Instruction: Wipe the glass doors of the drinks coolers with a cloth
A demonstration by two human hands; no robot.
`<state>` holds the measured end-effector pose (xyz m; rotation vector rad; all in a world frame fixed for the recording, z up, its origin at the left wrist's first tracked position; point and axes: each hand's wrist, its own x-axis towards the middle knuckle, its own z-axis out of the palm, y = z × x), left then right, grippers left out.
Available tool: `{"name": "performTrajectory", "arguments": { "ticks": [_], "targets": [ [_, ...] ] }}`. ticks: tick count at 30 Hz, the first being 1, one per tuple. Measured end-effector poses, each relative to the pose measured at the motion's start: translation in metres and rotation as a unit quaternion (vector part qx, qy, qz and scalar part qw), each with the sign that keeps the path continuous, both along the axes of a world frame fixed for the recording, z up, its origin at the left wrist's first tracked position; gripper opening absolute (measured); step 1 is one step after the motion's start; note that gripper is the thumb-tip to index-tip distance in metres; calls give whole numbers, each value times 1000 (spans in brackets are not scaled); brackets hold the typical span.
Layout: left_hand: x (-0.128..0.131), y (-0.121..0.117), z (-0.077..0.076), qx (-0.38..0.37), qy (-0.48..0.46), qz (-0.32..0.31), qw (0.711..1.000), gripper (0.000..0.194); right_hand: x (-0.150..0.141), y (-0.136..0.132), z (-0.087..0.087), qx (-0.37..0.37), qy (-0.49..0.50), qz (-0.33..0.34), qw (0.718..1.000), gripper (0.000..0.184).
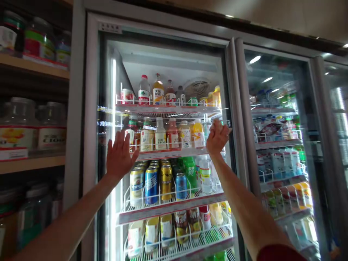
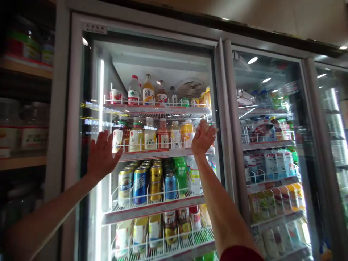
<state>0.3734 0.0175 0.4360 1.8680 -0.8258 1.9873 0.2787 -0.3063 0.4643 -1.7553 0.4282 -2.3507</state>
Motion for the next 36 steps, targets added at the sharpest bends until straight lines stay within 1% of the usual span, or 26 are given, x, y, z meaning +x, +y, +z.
{"name": "performTrajectory", "arguments": {
  "ticks": [1, 2, 4, 6, 7, 8, 9, 10, 12, 14, 15, 17, 19, 20, 21, 22, 23, 25, 26, 27, 28, 30, 32, 33, 34, 36],
  "targets": [
    [0, 0, 0, 0, 0, -1, 1000, 68, 3, 4, 2, 21, -18, 7, 1000, 45],
    [0, -1, -1, 0, 1, -1, 1000, 67, 8, 18, 1, 2, -15, 13, 1000, 46],
    [-2, -6, -7, -9, 1, -1, 1000, 63, 18, 63, -12, -140, 58, 23, 988, 51],
    [-7, -13, -22, -10, 0, 4, 1000, 62, 23, 101, -31, -331, 165, 26, 929, 57],
    [-9, -17, -31, 1, -2, 8, 1000, 62, 22, 109, -39, -383, 198, 23, 902, 58],
    [-11, -21, -41, 21, -5, 12, 1000, 63, 20, 106, -44, -395, 210, 17, 894, 56],
    [-13, -24, -51, 44, -7, 16, 999, 65, 16, 94, -46, -362, 200, 9, 911, 53],
    [-13, -26, -60, 65, -9, 19, 998, 66, 11, 75, -46, -292, 170, 1, 941, 49],
    [-12, -29, -72, 84, -14, 24, 996, 67, 4, 37, -38, -105, 80, -9, 991, 47],
    [-11, -29, -76, 80, -13, 22, 996, 68, 3, 22, -34, 6, 17, -1, 1000, 49],
    [-10, -28, -76, 79, -9, 19, 997, 68, 6, 29, -38, 12, 8, 7, 1000, 50],
    [-9, -27, -75, 77, -2, 9, 997, 68, 12, 60, -55, -83, 46, 32, 995, 54],
    [-9, -26, -74, 73, 5, 0, 997, 68, 16, 92, -78, -258, 153, 58, 952, 58],
    [-9, -26, -74, 73, 7, -2, 997, 68, 15, 98, -87, -314, 195, 63, 927, 58],
    [-10, -27, -74, 73, 8, -3, 997, 68, 12, 96, -94, -334, 218, 61, 915, 56],
    [-10, -27, -75, 73, 8, -2, 997, 68, 8, 85, -97, -310, 217, 53, 924, 53],
    [-10, -27, -75, 74, 9, -1, 997, 68, 3, 69, -96, -248, 193, 40, 949, 50],
    [-10, -27, -76, 75, 7, 1, 997, 68, -4, 35, -87, -80, 108, 18, 991, 48],
    [-10, -27, -76, 74, 6, 3, 997, 68, -6, 24, -83, -18, 71, 13, 997, 49],
    [-10, -27, -77, 73, 7, 5, 997, 68, -6, 21, -81, 9, 47, 14, 999, 49],
    [-10, -27, -77, 74, 9, 6, 997, 67, -6, 25, -82, -2, 45, 20, 999, 51],
    [-10, -26, -76, 81, 16, 6, 997, 65, -3, 47, -93, -128, 103, 44, 985, 55],
    [-10, -26, -76, 88, 21, 4, 996, 64, -3, 65, -106, -285, 200, 65, 935, 60],
    [-10, -25, -76, 89, 20, 3, 996, 63, -4, 65, -110, -322, 229, 66, 916, 61],
    [-10, -25, -75, 89, 18, 3, 996, 63, -6, 56, -110, -321, 237, 61, 915, 61],
    [-10, -26, -75, 88, 13, 6, 996, 64, -11, 22, -101, -208, 184, 36, 960, 56]
  ]
}}
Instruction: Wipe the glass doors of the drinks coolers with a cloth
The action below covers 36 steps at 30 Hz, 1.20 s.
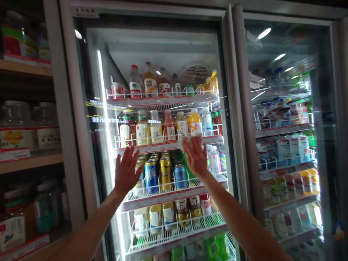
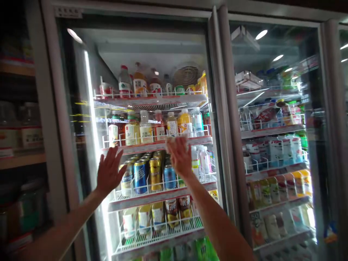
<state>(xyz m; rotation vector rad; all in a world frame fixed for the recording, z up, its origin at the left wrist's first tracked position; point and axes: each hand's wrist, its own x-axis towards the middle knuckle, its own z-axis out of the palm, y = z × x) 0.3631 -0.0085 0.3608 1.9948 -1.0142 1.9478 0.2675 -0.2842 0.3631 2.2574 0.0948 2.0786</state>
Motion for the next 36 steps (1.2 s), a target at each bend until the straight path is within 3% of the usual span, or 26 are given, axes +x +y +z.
{"name": "performTrajectory", "arguments": {
  "ticks": [2, 4, 5, 7, 9, 10, 12, 15, 17, 18, 20, 22, 23, 24, 26, 28, 29, 32, 34, 36],
  "targets": [
    [0, -1, 0, -1, -5, 6, 1000, 65, -2, -34, 15, 157, -94, -32, 983, 52],
    [-1, -2, 0, -1, -5, 13, 1000, 65, 0, -45, 23, 216, -137, -34, 966, 51],
    [-1, -2, 0, 0, -4, 16, 1000, 65, 3, -39, 22, 197, -132, -22, 971, 52],
    [-2, -3, 0, 0, -5, 21, 1000, 65, 7, -17, 9, 76, -68, 17, 995, 54],
    [-3, -3, 0, -1, -5, 28, 1000, 66, 7, -2, -7, -44, 0, 51, 998, 55],
    [-3, -4, 0, -1, -6, 31, 1000, 66, 5, -4, -11, -67, 16, 57, 996, 54],
    [-3, -4, 0, -2, -6, 37, 999, 66, 0, -25, -9, -8, -10, 45, 999, 51],
    [-1, -4, -1, -3, -6, 42, 999, 67, -3, -61, 10, 172, -110, 6, 979, 49],
    [0, -4, -2, -5, -1, 44, 999, 67, -1, -58, 17, 193, -124, 3, 973, 51],
    [1, -4, -2, -5, 2, 43, 999, 67, 0, -48, 16, 162, -104, 12, 981, 53],
    [1, -4, -3, -6, 8, 41, 999, 68, 3, -21, 6, 33, -19, 43, 998, 57],
    [1, -4, -3, -8, 11, 36, 999, 68, 2, -8, -4, -81, 59, 64, 993, 60],
    [1, -3, -3, -8, 13, 32, 999, 68, 1, -10, -5, -90, 69, 61, 992, 59],
    [1, -3, -2, -7, 15, 28, 999, 68, -1, -18, -3, -57, 54, 48, 996, 58],
    [0, -2, -2, -2, 15, 19, 1000, 68, -4, -42, 9, 92, -32, 7, 995, 54],
    [0, -1, -2, 1, 10, 12, 1000, 69, -4, -56, 22, 212, -107, -19, 971, 50],
    [0, 0, -2, 2, 8, 11, 1000, 69, -3, -54, 26, 231, -123, -21, 965, 49],
    [1, 0, -3, -3, 4, 9, 1000, 70, 5, -10, 15, 168, -95, 5, 981, 49],
    [2, 0, -3, -10, -3, 6, 1000, 73, 10, 22, -3, 69, -29, 26, 997, 52],
    [3, 0, -4, -18, -9, 3, 1000, 77, 9, 30, -18, -32, 33, 32, 998, 52]
  ]
}}
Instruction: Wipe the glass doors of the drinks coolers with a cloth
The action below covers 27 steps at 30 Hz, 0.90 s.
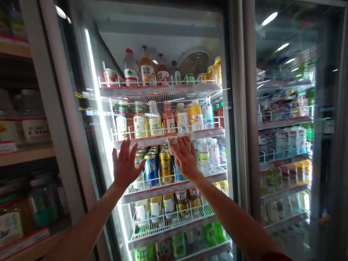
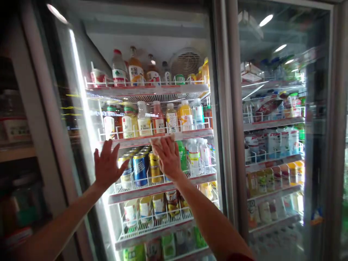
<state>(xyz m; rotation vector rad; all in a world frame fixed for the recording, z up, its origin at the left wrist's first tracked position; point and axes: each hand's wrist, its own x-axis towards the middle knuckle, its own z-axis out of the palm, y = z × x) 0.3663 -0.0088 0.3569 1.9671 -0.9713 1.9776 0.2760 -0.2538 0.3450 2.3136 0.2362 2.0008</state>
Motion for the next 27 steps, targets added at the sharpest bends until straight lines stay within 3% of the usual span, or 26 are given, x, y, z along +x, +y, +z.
{"name": "performTrajectory", "arguments": {
  "ticks": [2, 3, 5, 7, 9, 11, 13, 15, 18, 20, 22, 24, 26, 27],
  "targets": [
    [1, 0, 0, -2, -2, -2, 1000, 79, -6, -21, -1, -1, -6, -25, 1000, 49],
    [1, 1, 0, 0, 0, -3, 1000, 79, -9, -38, 3, 54, -41, -50, 996, 49],
    [1, 1, 0, 5, 2, -3, 1000, 80, -11, -66, 18, 218, -128, -97, 963, 49],
    [1, 2, 0, 8, -2, -3, 1000, 80, -8, -70, 28, 299, -166, -106, 934, 50],
    [0, 2, 0, 6, -11, -2, 1000, 80, -1, -48, 27, 250, -140, -75, 955, 50],
    [0, 2, 1, 4, -22, 1, 1000, 79, 2, -21, 17, 113, -74, -36, 990, 48],
    [-1, 1, 1, 4, -29, 9, 1000, 79, 0, -15, 10, 22, -36, -28, 999, 45],
    [-1, 1, 0, 6, -28, 16, 999, 78, -5, -35, 15, 59, -63, -53, 995, 45],
    [0, 1, -1, 6, -11, 24, 1000, 72, -8, -75, 35, 228, -149, -88, 958, 47],
    [0, 1, -2, 4, 6, 34, 999, 66, -2, -76, 41, 252, -161, -76, 951, 47],
    [0, 1, -2, 2, 17, 37, 999, 62, 4, -52, 33, 197, -130, -43, 971, 48],
    [0, 0, -2, 0, 19, 31, 999, 61, 6, -25, 16, 94, -64, -8, 994, 49],
    [0, 0, -2, -3, 11, 28, 1000, 62, 1, -19, 3, 5, -7, 10, 1000, 50],
    [0, 0, -2, -3, 4, 28, 1000, 63, -3, -26, 2, -6, -1, 8, 1000, 49]
  ]
}}
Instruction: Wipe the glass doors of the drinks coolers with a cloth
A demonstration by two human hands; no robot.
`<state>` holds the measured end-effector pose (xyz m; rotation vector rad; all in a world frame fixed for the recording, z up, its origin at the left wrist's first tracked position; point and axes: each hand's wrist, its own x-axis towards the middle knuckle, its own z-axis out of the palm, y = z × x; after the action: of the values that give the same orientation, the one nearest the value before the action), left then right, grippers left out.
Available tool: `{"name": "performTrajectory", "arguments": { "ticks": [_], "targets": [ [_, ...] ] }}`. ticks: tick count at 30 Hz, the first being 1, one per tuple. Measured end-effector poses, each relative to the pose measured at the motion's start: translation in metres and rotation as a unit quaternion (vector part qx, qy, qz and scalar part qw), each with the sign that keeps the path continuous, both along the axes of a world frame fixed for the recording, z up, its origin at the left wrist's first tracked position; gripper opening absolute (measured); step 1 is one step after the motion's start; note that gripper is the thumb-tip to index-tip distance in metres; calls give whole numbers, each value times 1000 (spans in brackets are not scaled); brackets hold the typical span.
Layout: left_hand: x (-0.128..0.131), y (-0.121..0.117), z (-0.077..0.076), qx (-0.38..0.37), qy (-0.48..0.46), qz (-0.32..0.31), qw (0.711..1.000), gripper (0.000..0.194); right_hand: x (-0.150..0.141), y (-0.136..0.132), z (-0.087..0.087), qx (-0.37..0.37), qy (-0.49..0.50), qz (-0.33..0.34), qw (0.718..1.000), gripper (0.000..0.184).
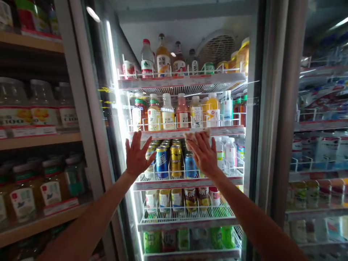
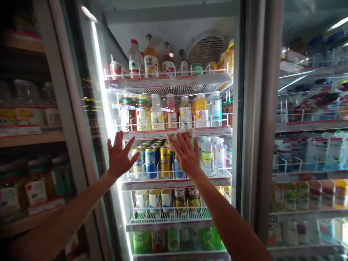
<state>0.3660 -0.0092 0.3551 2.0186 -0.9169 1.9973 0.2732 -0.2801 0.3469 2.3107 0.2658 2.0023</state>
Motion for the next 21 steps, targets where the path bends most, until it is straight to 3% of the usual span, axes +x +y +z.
{"name": "performTrajectory", "arguments": {
  "ticks": [2, 4, 5, 7, 9, 12, 15, 16, 18, 20, 21],
  "targets": [
    [0, 0, 1, 2, -15, -1, 1000, 65, -8, -31, 11, 72, -42, -24, 996, 49],
    [-1, -1, 2, 6, -26, -4, 1000, 66, -11, -62, 32, 205, -111, -54, 971, 49],
    [-1, 0, 2, 7, -29, -4, 1000, 67, -11, -71, 43, 251, -132, -62, 957, 49],
    [-2, 0, 2, 8, -28, -1, 1000, 68, -6, -67, 54, 269, -137, -64, 951, 49],
    [-3, 0, 3, 7, -25, -2, 1000, 68, 1, -38, 48, 210, -111, -53, 970, 49],
    [-4, 0, 3, -2, -26, -3, 1000, 66, 7, 13, 18, 58, -39, -23, 997, 48],
    [-5, 0, 3, -9, -29, -3, 1000, 65, 3, 15, 7, -66, 15, -8, 998, 46],
    [-5, 0, 3, -9, -26, -3, 1000, 64, 1, 5, 13, -53, 2, -16, 998, 45],
    [-6, 0, 4, -6, -23, -4, 1000, 63, -3, -20, 32, 71, -69, -50, 994, 45],
    [-5, 0, 4, -5, -22, -4, 1000, 63, -2, -32, 51, 213, -134, -75, 965, 46],
    [-5, 1, 3, -6, -23, -4, 1000, 63, 0, -30, 54, 243, -144, -78, 956, 47]
  ]
}}
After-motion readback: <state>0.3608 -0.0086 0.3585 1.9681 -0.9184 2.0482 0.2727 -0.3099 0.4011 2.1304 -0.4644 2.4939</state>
